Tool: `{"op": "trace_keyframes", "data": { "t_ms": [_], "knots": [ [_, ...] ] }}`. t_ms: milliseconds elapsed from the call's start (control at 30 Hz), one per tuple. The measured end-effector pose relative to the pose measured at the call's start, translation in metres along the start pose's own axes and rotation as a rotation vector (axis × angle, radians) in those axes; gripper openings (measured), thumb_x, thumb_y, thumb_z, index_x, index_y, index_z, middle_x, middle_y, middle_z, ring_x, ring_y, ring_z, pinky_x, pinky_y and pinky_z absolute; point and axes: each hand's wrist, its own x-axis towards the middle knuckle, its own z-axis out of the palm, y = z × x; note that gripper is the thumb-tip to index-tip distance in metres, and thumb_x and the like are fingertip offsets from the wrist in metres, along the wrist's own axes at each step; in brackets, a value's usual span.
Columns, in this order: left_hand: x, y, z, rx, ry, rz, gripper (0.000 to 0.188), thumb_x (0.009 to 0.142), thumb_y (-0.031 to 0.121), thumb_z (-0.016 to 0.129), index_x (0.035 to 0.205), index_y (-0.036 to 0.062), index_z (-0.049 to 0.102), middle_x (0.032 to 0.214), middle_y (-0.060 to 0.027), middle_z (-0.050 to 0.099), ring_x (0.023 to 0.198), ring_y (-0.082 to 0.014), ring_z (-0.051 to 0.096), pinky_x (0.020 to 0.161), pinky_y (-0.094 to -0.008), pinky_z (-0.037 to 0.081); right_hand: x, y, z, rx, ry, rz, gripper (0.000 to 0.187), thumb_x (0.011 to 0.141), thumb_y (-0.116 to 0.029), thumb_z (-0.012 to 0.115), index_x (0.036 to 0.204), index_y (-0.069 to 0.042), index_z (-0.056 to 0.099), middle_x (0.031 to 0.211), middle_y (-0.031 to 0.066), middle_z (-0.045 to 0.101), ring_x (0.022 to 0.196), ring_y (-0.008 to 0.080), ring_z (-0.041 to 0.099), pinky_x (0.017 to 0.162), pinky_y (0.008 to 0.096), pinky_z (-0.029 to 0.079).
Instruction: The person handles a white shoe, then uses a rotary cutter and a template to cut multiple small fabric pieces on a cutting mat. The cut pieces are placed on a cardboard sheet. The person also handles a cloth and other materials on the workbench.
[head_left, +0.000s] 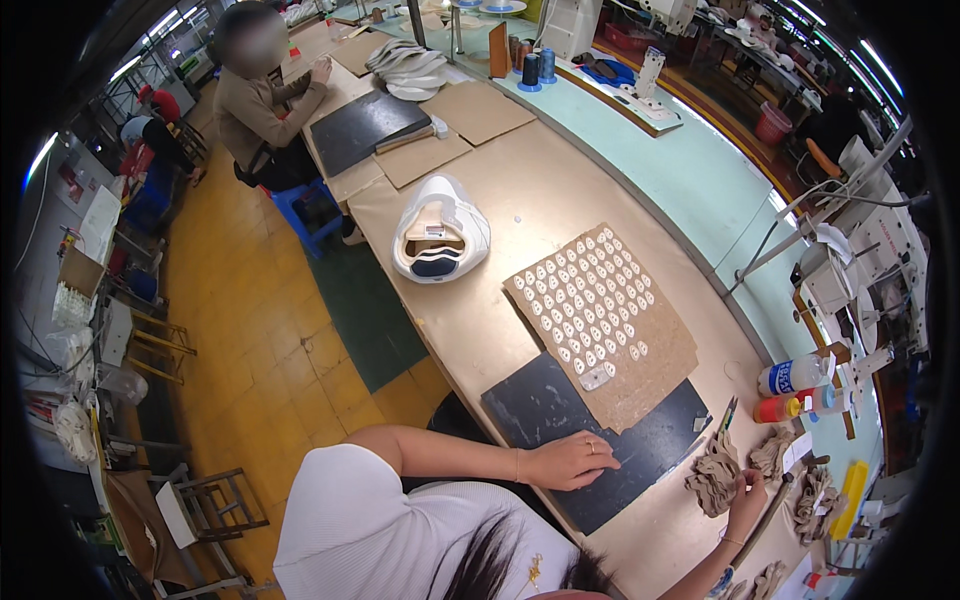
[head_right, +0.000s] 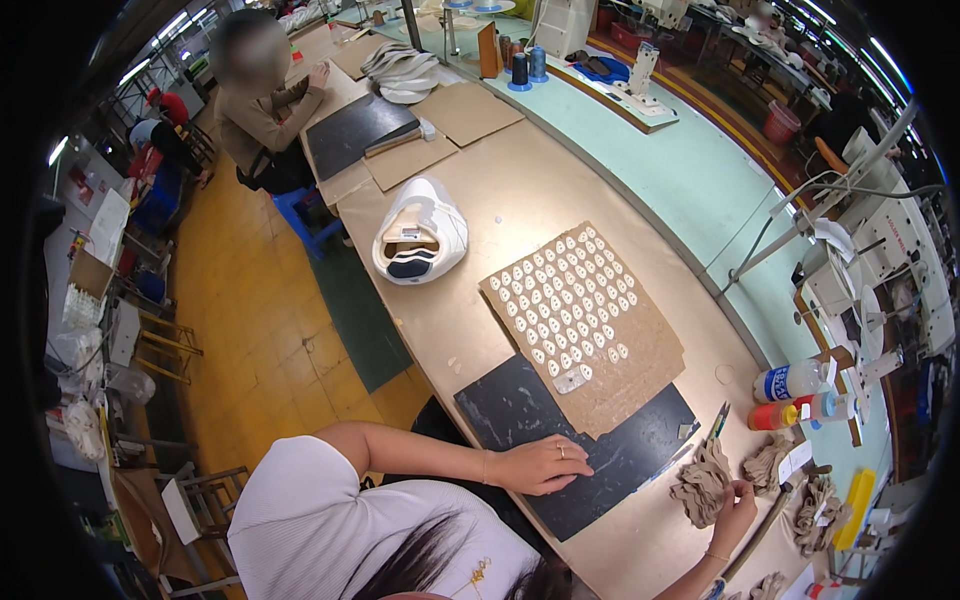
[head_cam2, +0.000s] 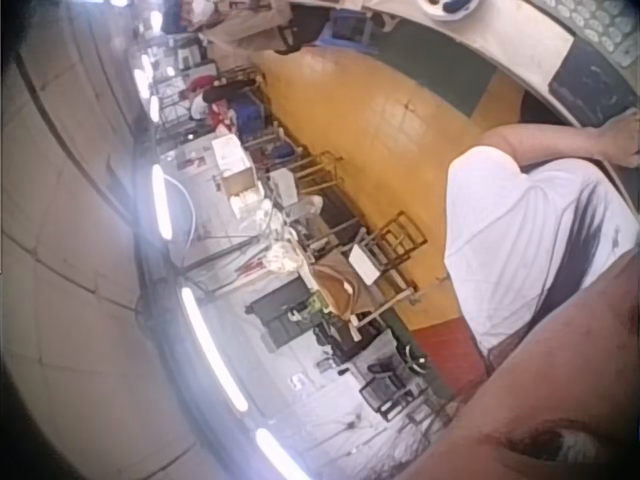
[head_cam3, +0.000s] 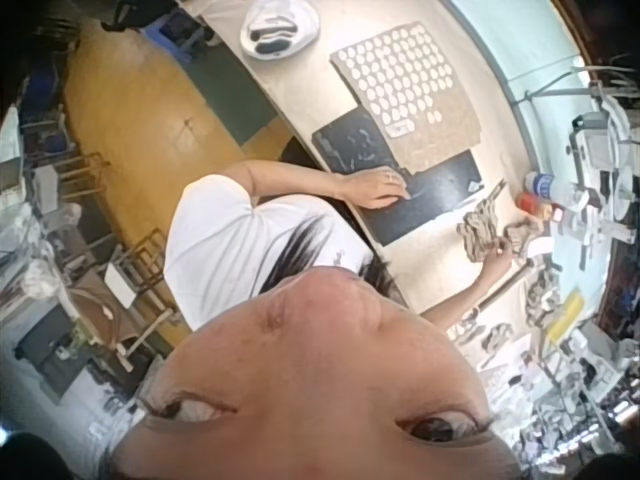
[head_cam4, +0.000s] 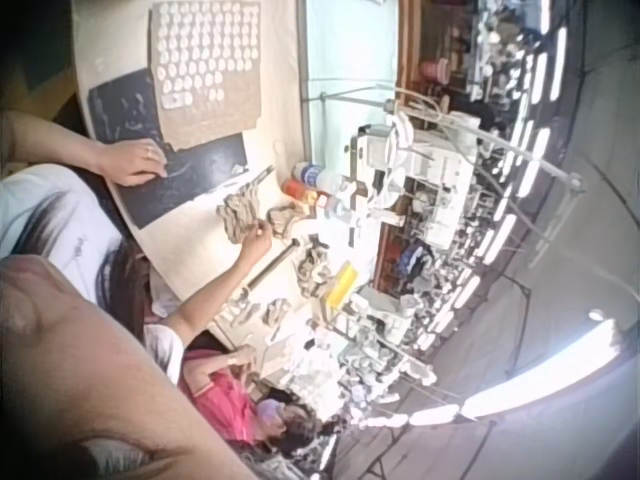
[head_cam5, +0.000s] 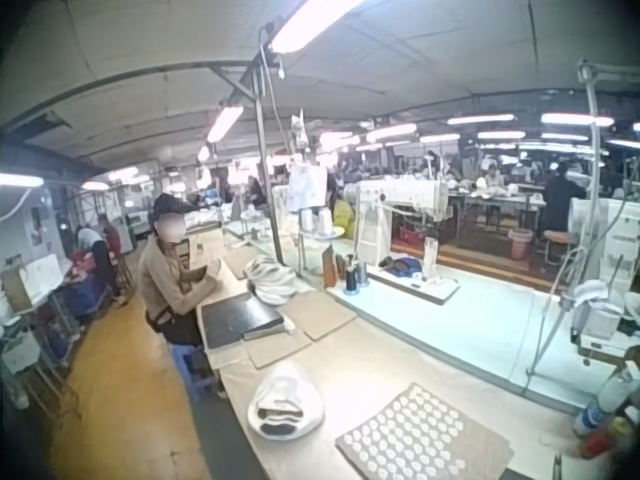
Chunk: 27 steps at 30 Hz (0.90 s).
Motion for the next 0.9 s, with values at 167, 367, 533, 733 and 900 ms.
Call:
{"op": "trace_keyframes", "data": {
  "t_ms": [167,367,533,733,900],
  "knots": [
    [-0.001,0.000,0.000,0.005,0.010,0.008,0.029,0.092,0.008,0.061,0.121,0.0056,0.061,0.114,-0.0132,0.061,0.117,-0.0301,0.057,0.103,-0.0433,0.042,-0.009,-0.024,-0.002,0.246,-0.064,0.124,0.006,0.100,-0.005,0.055,0.096,-0.001,0.053,0.078,0.0045,0.060,0.061,0.0099,0.060,0.048,0.0239,0.046],
    [-0.005,-0.001,-0.001,0.006,0.012,0.016,0.029,0.091,0.009,0.061,0.120,0.0061,0.061,0.115,-0.0130,0.061,0.118,-0.0297,0.056,0.103,-0.0431,0.042,-0.012,-0.075,-0.006,0.155,-0.115,-0.054,0.007,0.100,-0.005,0.054,0.096,0.001,0.052,0.078,0.0068,0.062,0.062,0.0112,0.060,0.052,0.0250,0.046],
    [0.003,0.002,0.000,-0.023,-0.022,-0.008,0.029,0.090,0.009,0.062,0.119,0.0065,0.062,0.115,-0.0127,0.062,0.118,-0.0297,0.057,0.103,-0.0431,0.042,-0.015,-0.101,-0.016,0.024,-0.150,-0.187,0.008,0.098,-0.007,0.057,0.097,0.001,0.054,0.081,0.0136,0.065,0.069,0.0257,0.065,0.063,0.0345,0.050],
    [-0.003,0.002,-0.008,0.043,0.016,-0.064,0.029,0.090,0.010,0.064,0.119,0.0073,0.064,0.114,-0.0124,0.065,0.118,-0.0297,0.058,0.102,-0.0433,0.042,-0.005,-0.161,-0.021,-0.041,-0.163,-0.158,0.025,0.095,-0.018,0.065,0.110,0.000,0.060,0.084,0.0209,0.070,0.077,0.0356,0.068,0.069,0.0409,0.051],
    [0.005,0.001,-0.004,-0.020,-0.045,-0.004,0.028,0.091,0.010,0.063,0.119,0.0069,0.062,0.112,-0.0123,0.063,0.117,-0.0297,0.058,0.102,-0.0435,0.041,-0.022,-0.122,-0.043,-0.052,0.065,-0.040,0.021,0.097,-0.015,0.063,0.111,0.000,0.063,0.072,0.0149,0.066,0.064,0.0222,0.061,0.062,0.0360,0.048]
  ]
}}
